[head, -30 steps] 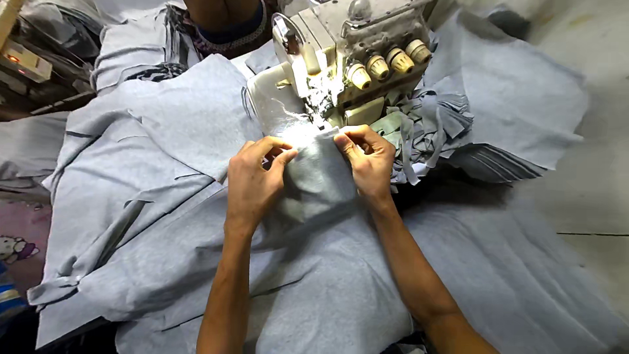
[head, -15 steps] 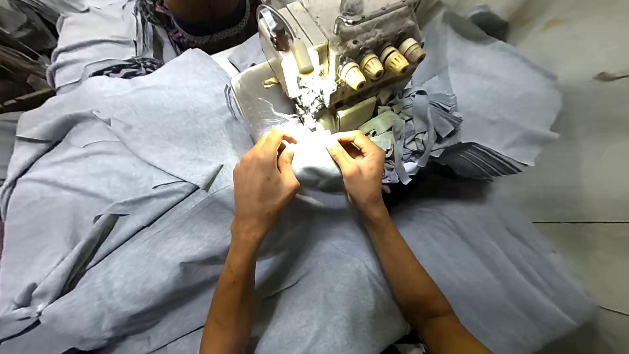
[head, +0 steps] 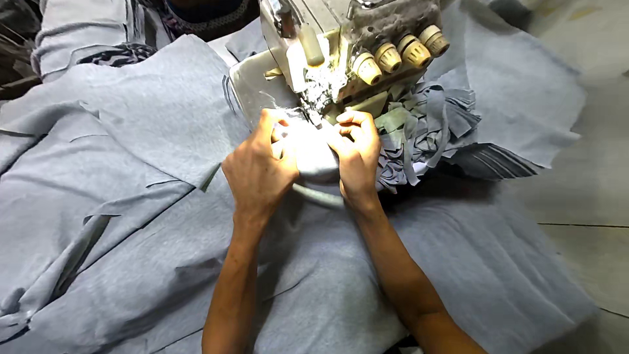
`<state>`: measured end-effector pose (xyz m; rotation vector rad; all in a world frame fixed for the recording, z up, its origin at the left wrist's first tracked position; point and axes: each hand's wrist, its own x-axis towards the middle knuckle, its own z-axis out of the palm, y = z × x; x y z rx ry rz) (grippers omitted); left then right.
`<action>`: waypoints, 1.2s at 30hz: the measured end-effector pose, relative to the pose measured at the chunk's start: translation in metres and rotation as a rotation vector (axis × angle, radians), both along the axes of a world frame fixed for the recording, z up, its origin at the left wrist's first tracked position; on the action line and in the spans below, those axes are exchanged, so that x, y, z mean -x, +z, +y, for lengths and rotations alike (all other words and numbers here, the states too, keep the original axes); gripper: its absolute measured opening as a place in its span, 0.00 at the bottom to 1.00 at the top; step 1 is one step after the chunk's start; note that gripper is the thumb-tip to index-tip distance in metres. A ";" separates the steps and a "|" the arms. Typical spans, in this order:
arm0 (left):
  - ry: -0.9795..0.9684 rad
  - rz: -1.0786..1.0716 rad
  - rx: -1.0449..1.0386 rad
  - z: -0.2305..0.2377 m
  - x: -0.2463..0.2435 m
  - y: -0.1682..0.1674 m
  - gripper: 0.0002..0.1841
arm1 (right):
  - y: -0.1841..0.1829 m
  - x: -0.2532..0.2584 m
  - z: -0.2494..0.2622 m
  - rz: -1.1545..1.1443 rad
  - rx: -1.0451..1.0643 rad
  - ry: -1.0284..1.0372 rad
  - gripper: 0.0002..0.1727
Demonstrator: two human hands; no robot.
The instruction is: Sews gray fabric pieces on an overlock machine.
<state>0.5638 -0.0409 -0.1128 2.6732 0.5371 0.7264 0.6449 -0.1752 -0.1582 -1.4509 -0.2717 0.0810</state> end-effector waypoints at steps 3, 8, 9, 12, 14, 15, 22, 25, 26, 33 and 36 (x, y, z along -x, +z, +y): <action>-0.031 0.001 0.030 0.008 0.000 0.000 0.21 | -0.002 0.000 0.004 -0.030 -0.027 -0.021 0.13; -0.078 -0.016 0.077 0.016 0.000 -0.001 0.21 | 0.000 0.000 0.009 -0.094 -0.001 -0.069 0.11; -0.087 -0.016 0.078 0.016 0.000 -0.002 0.20 | 0.000 0.001 0.009 -0.113 0.016 -0.077 0.12; -0.101 -0.012 0.067 0.017 -0.001 -0.002 0.20 | 0.000 0.001 0.006 -0.146 0.052 -0.082 0.13; -0.105 -0.011 0.060 0.016 -0.001 -0.002 0.20 | 0.001 0.001 0.005 -0.147 0.058 -0.087 0.14; -0.107 -0.008 0.052 0.014 -0.001 -0.002 0.21 | 0.000 0.001 0.004 -0.146 0.055 -0.086 0.13; -0.081 -0.007 0.032 0.014 -0.006 0.000 0.21 | 0.001 -0.002 0.003 -0.136 0.035 -0.056 0.11; -0.042 0.002 0.034 0.017 -0.016 0.003 0.23 | 0.002 -0.006 0.007 -0.161 0.030 -0.072 0.10; -0.040 0.008 0.031 0.018 -0.016 0.003 0.23 | 0.003 -0.009 0.010 -0.174 0.032 -0.086 0.10; -0.090 0.016 -0.013 0.015 -0.001 0.002 0.18 | -0.003 -0.001 0.002 -0.149 0.073 -0.070 0.09; -0.133 0.002 0.066 0.029 0.014 0.002 0.18 | -0.002 0.005 -0.013 -0.105 0.159 0.002 0.12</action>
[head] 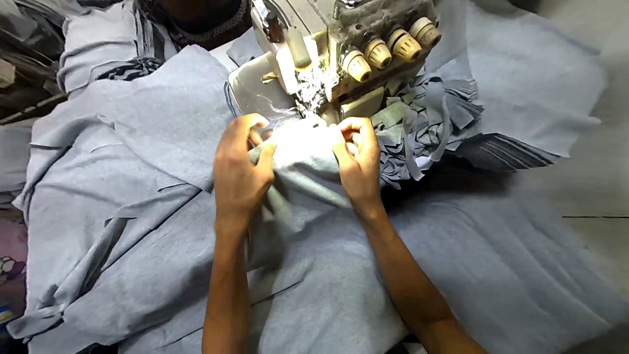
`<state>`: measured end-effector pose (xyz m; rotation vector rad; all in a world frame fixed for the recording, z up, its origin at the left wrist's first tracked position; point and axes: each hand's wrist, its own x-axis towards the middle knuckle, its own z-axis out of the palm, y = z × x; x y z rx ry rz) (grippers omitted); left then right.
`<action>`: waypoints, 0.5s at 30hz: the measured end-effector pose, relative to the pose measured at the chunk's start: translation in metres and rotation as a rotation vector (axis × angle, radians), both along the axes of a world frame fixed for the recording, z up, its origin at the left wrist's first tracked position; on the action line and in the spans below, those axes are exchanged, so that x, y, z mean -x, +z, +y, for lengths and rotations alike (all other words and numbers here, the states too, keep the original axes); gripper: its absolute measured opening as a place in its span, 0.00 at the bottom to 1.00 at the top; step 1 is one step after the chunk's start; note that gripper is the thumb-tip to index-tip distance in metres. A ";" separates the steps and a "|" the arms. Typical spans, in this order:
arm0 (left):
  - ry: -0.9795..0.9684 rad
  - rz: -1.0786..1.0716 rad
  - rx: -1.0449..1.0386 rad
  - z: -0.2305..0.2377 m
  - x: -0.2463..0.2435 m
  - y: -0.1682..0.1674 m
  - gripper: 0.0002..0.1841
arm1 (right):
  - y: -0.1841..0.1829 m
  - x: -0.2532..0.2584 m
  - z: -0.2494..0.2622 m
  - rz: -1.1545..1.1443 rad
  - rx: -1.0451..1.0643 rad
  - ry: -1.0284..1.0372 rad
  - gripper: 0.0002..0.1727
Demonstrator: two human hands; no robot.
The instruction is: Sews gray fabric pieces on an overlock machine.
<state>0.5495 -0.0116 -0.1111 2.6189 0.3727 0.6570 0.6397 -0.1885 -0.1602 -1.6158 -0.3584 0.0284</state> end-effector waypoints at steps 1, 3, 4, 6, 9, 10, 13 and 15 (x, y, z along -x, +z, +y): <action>0.006 0.007 0.031 0.011 0.014 -0.001 0.19 | -0.001 0.003 -0.007 0.020 0.023 0.039 0.13; 0.115 0.047 0.023 0.038 0.065 -0.008 0.23 | -0.004 0.006 -0.022 0.056 0.072 0.113 0.13; 0.217 0.081 -0.013 0.052 0.101 -0.014 0.26 | -0.007 0.007 -0.030 0.066 0.100 0.139 0.14; 0.486 0.167 -0.091 0.071 0.177 -0.029 0.32 | -0.011 0.012 -0.040 0.063 0.125 0.137 0.12; 0.893 0.279 -0.025 0.073 0.258 -0.033 0.47 | -0.014 0.013 -0.048 0.080 0.107 0.144 0.07; 0.961 0.315 0.009 0.074 0.278 -0.031 0.51 | -0.014 0.014 -0.049 0.098 0.099 0.146 0.07; 0.935 0.364 0.099 0.078 0.311 -0.022 0.45 | -0.016 0.013 -0.050 0.121 0.066 0.151 0.08; 0.852 0.347 0.120 0.078 0.312 -0.020 0.32 | -0.018 0.013 -0.049 0.133 0.030 0.152 0.07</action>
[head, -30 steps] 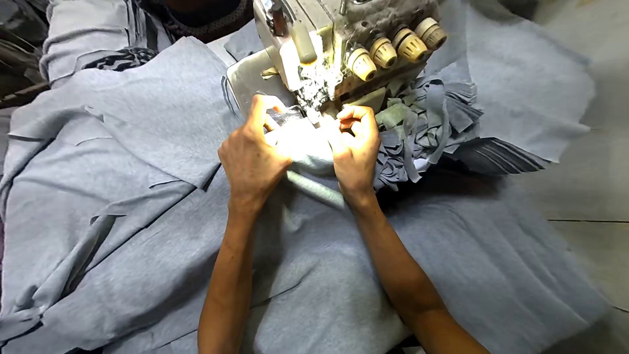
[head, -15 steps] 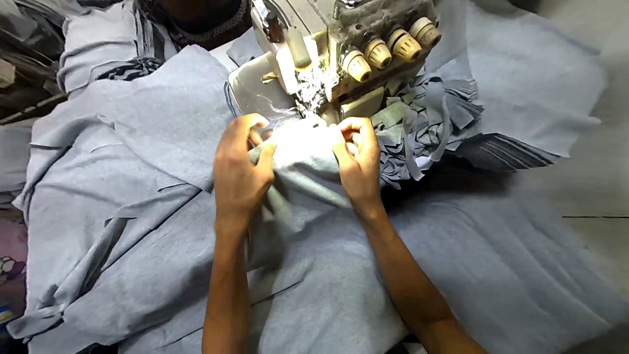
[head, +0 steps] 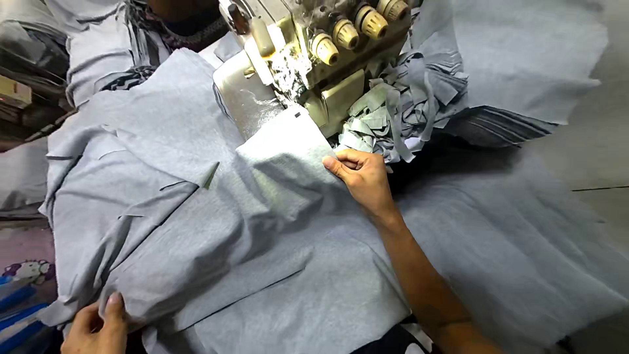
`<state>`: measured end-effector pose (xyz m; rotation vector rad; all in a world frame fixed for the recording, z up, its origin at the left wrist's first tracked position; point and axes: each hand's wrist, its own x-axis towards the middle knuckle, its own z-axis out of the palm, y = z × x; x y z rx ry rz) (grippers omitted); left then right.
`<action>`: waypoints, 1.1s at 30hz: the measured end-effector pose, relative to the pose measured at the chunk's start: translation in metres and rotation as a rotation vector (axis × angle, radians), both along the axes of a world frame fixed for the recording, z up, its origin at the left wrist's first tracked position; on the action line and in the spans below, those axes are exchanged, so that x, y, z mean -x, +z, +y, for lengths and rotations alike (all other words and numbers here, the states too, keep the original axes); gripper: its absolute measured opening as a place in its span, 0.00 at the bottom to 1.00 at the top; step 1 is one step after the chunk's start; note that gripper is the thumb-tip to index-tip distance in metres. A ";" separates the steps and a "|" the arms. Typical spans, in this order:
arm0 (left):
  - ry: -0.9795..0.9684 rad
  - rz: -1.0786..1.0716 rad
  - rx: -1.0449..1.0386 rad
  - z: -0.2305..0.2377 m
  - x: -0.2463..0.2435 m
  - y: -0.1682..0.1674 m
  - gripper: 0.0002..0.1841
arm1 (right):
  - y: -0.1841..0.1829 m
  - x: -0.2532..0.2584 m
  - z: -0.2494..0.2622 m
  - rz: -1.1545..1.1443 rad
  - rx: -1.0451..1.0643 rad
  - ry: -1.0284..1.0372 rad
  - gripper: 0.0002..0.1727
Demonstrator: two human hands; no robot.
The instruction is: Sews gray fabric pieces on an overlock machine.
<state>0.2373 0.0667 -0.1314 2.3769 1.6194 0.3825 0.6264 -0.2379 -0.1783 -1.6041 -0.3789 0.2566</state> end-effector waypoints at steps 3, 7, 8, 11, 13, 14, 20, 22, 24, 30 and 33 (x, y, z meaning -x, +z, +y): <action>-0.065 -0.127 -0.101 0.003 -0.006 0.004 0.23 | 0.001 0.003 -0.001 0.017 -0.029 0.003 0.08; 0.160 -0.580 -0.133 0.057 -0.004 0.017 0.26 | 0.002 0.009 -0.002 -0.009 -0.001 -0.012 0.07; 0.161 -0.597 -0.143 0.085 0.007 0.008 0.26 | 0.001 0.010 0.000 -0.022 -0.005 -0.008 0.08; 0.063 -0.440 -0.104 0.099 -0.004 0.003 0.32 | -0.008 0.014 0.005 -0.043 -0.024 -0.003 0.08; 0.070 -0.352 -0.009 0.052 -0.029 0.014 0.37 | -0.008 0.014 0.004 -0.046 -0.001 -0.008 0.09; 0.095 -0.342 -0.005 0.029 -0.030 0.013 0.41 | -0.009 0.015 0.002 -0.046 0.014 -0.011 0.09; 0.184 -0.426 0.112 -0.043 -0.017 -0.014 0.31 | -0.015 0.022 -0.005 -0.067 0.044 0.004 0.08; 0.105 -0.661 0.244 -0.048 -0.020 -0.012 0.14 | -0.014 0.020 -0.007 -0.059 0.040 0.019 0.08; -0.056 -1.004 0.448 -0.043 -0.012 -0.008 0.10 | -0.013 0.019 -0.009 -0.059 0.015 0.033 0.07; -0.182 -1.551 0.789 -0.027 -0.017 0.012 0.21 | -0.012 0.019 -0.014 -0.030 -0.042 0.035 0.07; -0.082 -1.107 0.774 -0.034 -0.017 0.017 0.11 | -0.012 0.020 -0.013 -0.014 -0.030 0.032 0.07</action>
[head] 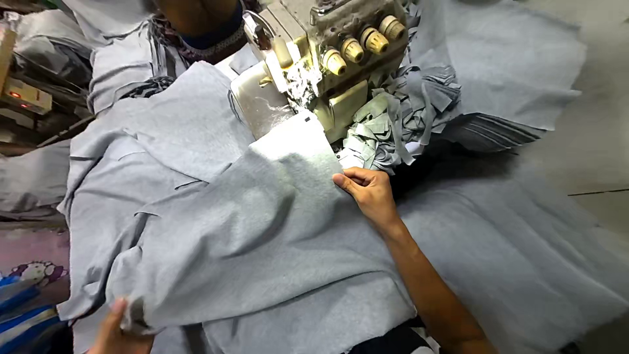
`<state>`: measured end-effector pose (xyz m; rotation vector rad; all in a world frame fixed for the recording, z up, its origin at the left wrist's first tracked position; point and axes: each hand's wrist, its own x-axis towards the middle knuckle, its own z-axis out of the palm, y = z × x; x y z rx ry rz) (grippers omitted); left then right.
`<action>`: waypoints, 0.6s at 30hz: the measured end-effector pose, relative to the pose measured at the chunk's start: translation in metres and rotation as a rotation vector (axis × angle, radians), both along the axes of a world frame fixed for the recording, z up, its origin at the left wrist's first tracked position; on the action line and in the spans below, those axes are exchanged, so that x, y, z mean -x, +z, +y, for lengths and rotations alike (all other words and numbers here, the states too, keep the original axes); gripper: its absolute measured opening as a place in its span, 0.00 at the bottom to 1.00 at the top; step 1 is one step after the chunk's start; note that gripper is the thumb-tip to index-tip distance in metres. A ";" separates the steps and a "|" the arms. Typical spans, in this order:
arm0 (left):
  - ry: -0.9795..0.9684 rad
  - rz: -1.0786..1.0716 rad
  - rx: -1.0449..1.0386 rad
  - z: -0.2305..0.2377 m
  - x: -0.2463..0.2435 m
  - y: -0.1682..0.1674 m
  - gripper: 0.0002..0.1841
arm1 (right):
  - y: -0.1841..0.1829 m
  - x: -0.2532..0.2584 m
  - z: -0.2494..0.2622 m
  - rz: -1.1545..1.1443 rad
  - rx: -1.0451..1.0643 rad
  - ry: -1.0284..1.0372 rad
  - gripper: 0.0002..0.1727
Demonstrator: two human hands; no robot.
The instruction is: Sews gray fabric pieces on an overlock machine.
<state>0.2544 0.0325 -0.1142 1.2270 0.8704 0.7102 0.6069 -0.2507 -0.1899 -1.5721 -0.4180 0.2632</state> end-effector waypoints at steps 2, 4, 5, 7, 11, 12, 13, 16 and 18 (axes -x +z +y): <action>-0.105 0.298 -0.042 0.007 0.007 -0.007 0.12 | -0.001 0.000 0.001 0.003 0.018 -0.003 0.07; -0.118 0.379 -0.108 0.012 0.010 -0.004 0.08 | -0.003 0.001 0.001 0.004 0.021 -0.003 0.07; -0.067 0.356 -0.171 0.012 0.010 -0.003 0.08 | -0.004 0.001 0.001 0.004 0.018 -0.005 0.07; 0.103 0.266 -0.352 0.009 0.002 -0.005 0.12 | -0.004 0.001 0.002 -0.005 0.003 -0.008 0.07; 0.317 0.160 -0.483 0.001 -0.021 -0.024 0.18 | -0.004 0.004 0.005 -0.002 -0.018 -0.016 0.07; 0.331 0.147 -0.480 -0.001 -0.025 -0.028 0.18 | -0.004 0.004 0.006 -0.003 -0.022 -0.024 0.07; 0.338 0.139 -0.477 -0.001 -0.028 -0.030 0.17 | -0.004 0.004 0.006 -0.005 -0.022 -0.032 0.06; 0.349 0.115 -0.443 0.004 -0.029 -0.034 0.14 | -0.005 0.004 0.005 -0.014 -0.031 -0.046 0.06; 0.339 0.100 -0.430 0.010 -0.030 -0.031 0.14 | -0.005 0.002 0.006 -0.024 -0.041 -0.056 0.06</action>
